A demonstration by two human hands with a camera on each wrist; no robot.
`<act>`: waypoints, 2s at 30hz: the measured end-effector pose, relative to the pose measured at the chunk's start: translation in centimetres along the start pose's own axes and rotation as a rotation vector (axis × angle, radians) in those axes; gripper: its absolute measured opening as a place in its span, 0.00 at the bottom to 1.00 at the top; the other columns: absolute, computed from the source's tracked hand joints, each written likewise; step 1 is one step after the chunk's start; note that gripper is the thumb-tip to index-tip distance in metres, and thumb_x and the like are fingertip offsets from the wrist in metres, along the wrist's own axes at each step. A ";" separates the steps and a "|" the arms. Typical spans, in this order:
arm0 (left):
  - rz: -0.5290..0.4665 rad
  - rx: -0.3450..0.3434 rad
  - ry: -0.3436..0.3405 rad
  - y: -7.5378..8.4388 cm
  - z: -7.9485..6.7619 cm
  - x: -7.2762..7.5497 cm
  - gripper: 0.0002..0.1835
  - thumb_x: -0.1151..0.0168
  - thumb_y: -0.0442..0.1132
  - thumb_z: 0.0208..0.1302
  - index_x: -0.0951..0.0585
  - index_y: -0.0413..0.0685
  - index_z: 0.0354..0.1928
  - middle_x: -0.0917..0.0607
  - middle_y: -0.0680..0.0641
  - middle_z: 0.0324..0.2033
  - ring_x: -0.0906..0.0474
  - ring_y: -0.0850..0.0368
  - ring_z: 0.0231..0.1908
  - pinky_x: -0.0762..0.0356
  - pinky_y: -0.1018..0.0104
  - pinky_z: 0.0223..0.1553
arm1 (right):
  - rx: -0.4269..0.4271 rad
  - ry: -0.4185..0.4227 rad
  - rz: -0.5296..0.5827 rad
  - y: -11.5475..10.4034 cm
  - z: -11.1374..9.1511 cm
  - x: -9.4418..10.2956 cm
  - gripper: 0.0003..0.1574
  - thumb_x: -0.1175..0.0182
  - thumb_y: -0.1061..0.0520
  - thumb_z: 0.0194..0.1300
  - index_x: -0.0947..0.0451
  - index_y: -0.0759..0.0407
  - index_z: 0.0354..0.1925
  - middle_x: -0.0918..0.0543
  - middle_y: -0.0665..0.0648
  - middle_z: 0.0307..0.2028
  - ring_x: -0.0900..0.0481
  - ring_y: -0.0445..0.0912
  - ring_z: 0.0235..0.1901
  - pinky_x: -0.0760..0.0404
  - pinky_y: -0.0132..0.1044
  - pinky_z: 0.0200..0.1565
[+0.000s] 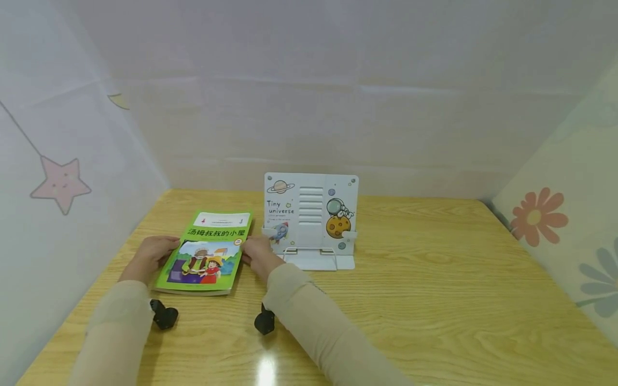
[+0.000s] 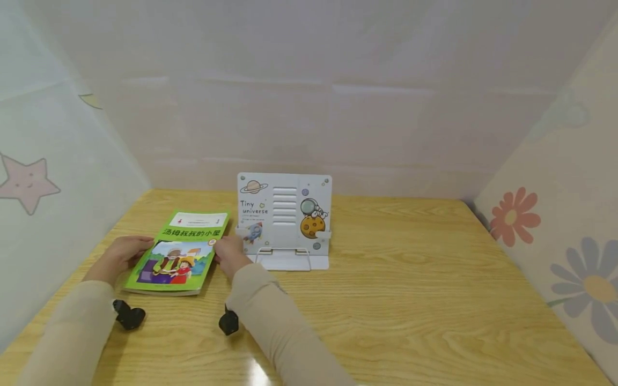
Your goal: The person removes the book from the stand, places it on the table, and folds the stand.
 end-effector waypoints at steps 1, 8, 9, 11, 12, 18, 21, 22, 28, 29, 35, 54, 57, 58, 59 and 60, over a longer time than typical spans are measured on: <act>0.022 -0.001 0.011 0.0 0.0 0.1 0.23 0.50 0.32 0.58 0.36 0.24 0.53 0.24 0.56 0.20 0.29 0.67 0.20 0.29 0.73 0.22 | 0.004 -0.001 -0.004 -0.1 -0.1 0.0 0.27 0.49 0.77 0.45 0.29 0.66 0.47 0.23 0.57 0.33 0.24 0.45 0.31 0.25 0.33 0.31; 0.102 -0.027 0.046 0.0 -0.2 0.5 0.21 0.48 0.32 0.55 0.33 0.23 0.50 0.24 0.48 0.27 0.30 0.65 0.22 0.29 0.74 0.22 | -0.004 0.051 -0.038 0.2 -0.7 0.3 0.31 0.46 0.75 0.46 0.36 0.70 0.52 0.24 0.57 0.31 0.25 0.45 0.31 0.24 0.32 0.32; 0.100 -0.028 0.051 0.1 -0.2 0.5 0.22 0.48 0.32 0.55 0.33 0.23 0.49 0.24 0.47 0.28 0.30 0.65 0.23 0.29 0.75 0.21 | -0.002 0.056 -0.042 0.3 -0.8 0.3 0.30 0.45 0.74 0.47 0.36 0.70 0.52 0.25 0.57 0.31 0.25 0.45 0.31 0.24 0.32 0.33; 0.097 -0.034 0.056 0.1 -0.4 0.5 0.22 0.48 0.33 0.55 0.34 0.23 0.50 0.24 0.42 0.33 0.29 0.64 0.23 0.29 0.75 0.22 | 0.007 0.062 -0.044 0.3 -1.1 0.4 0.27 0.45 0.73 0.47 0.34 0.70 0.49 0.24 0.57 0.31 0.24 0.45 0.31 0.24 0.32 0.33; 0.098 -0.035 0.057 0.1 -0.5 0.5 0.23 0.48 0.33 0.55 0.34 0.23 0.50 0.25 0.39 0.36 0.29 0.64 0.24 0.29 0.75 0.22 | 0.009 0.066 -0.051 0.3 -1.2 0.4 0.27 0.44 0.73 0.47 0.34 0.70 0.49 0.25 0.58 0.31 0.25 0.45 0.31 0.24 0.32 0.32; 0.100 -0.084 0.047 0.3 -1.3 0.5 0.25 0.50 0.36 0.57 0.37 0.21 0.52 0.28 0.36 0.40 0.30 0.64 0.27 0.27 0.74 0.27 | 0.013 -0.012 -0.036 0.2 -2.2 0.7 0.29 0.43 0.72 0.47 0.36 0.71 0.50 0.28 0.59 0.33 0.28 0.45 0.30 0.25 0.35 0.37; 0.124 -0.113 0.045 0.7 -1.6 0.5 0.25 0.52 0.37 0.58 0.37 0.20 0.51 0.27 0.36 0.38 0.29 0.62 0.27 0.26 0.72 0.29 | 0.026 -0.083 -0.056 -0.1 -2.7 0.6 0.25 0.43 0.71 0.48 0.35 0.71 0.47 0.28 0.59 0.33 0.29 0.45 0.30 0.27 0.37 0.40; 0.143 -0.115 0.046 0.8 -1.7 0.5 0.26 0.51 0.38 0.59 0.37 0.21 0.52 0.27 0.36 0.39 0.29 0.61 0.29 0.27 0.71 0.29 | 0.035 -0.104 -0.069 -0.2 -2.9 0.6 0.25 0.43 0.70 0.48 0.34 0.72 0.47 0.28 0.59 0.34 0.29 0.46 0.31 0.27 0.38 0.41; 0.316 -0.164 0.088 3.2 -2.7 0.0 0.28 0.54 0.45 0.61 0.37 0.26 0.54 0.35 0.28 0.50 0.34 0.40 0.45 0.30 0.58 0.40 | 0.106 -0.205 -0.142 -1.6 -4.5 0.6 0.30 0.42 0.65 0.52 0.37 0.70 0.54 0.28 0.60 0.43 0.29 0.51 0.43 0.29 0.40 0.45; 0.336 -0.184 0.099 3.8 -3.1 -0.2 0.28 0.55 0.45 0.61 0.37 0.26 0.54 0.35 0.28 0.50 0.36 0.38 0.47 0.32 0.54 0.43 | 0.119 -0.218 -0.144 -1.9 -4.7 0.6 0.29 0.42 0.65 0.52 0.37 0.70 0.53 0.28 0.60 0.44 0.30 0.52 0.44 0.29 0.40 0.45; 0.335 -0.263 0.139 6.6 -4.3 -1.0 0.28 0.55 0.45 0.61 0.37 0.29 0.55 0.36 0.28 0.52 0.38 0.35 0.48 0.37 0.47 0.47 | 0.235 -0.247 -0.176 -3.6 -5.7 1.3 0.25 0.45 0.65 0.54 0.34 0.69 0.52 0.26 0.59 0.42 0.28 0.52 0.44 0.28 0.41 0.44; 0.141 -0.462 0.026 11.9 -6.1 -7.1 0.22 0.51 0.38 0.61 0.34 0.31 0.54 0.31 0.32 0.50 0.37 0.39 0.51 0.38 0.51 0.51 | 0.438 -0.260 -0.293 -8.5 -7.1 6.0 0.23 0.47 0.61 0.58 0.33 0.68 0.52 0.24 0.61 0.42 0.26 0.50 0.43 0.29 0.41 0.46; 0.107 -0.482 0.006 12.2 -6.2 -8.0 0.21 0.50 0.38 0.61 0.33 0.32 0.53 0.30 0.33 0.49 0.36 0.41 0.51 0.38 0.52 0.51 | 0.456 -0.256 -0.304 -9.2 -7.1 6.9 0.23 0.47 0.61 0.59 0.34 0.68 0.53 0.25 0.63 0.44 0.27 0.50 0.44 0.30 0.42 0.47; 0.100 -0.487 -0.001 12.2 -6.2 -8.3 0.21 0.50 0.38 0.61 0.33 0.32 0.53 0.30 0.33 0.49 0.36 0.41 0.51 0.38 0.52 0.50 | 0.466 -0.253 -0.307 -9.4 -7.0 7.2 0.23 0.47 0.62 0.59 0.34 0.68 0.53 0.25 0.63 0.44 0.27 0.49 0.44 0.30 0.42 0.48; 0.088 -0.491 -0.007 12.2 -6.2 -8.6 0.21 0.50 0.38 0.61 0.33 0.33 0.53 0.30 0.34 0.49 0.36 0.42 0.50 0.37 0.52 0.50 | 0.475 -0.251 -0.311 -9.6 -7.0 7.5 0.23 0.47 0.62 0.59 0.34 0.68 0.53 0.25 0.63 0.45 0.27 0.49 0.44 0.30 0.42 0.47; 0.079 -0.495 -0.010 12.2 -6.2 -8.9 0.21 0.50 0.39 0.61 0.33 0.33 0.53 0.29 0.34 0.48 0.35 0.42 0.50 0.37 0.53 0.50 | 0.486 -0.243 -0.319 -9.8 -7.0 7.9 0.23 0.47 0.62 0.58 0.33 0.68 0.53 0.25 0.63 0.45 0.27 0.49 0.44 0.30 0.41 0.47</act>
Point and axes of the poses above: each hand's wrist, its own z-axis towards the middle knuckle, its own x-axis out of the back of the hand, y = z × x, the point moved 8 cm from there along z, towards the middle knuckle
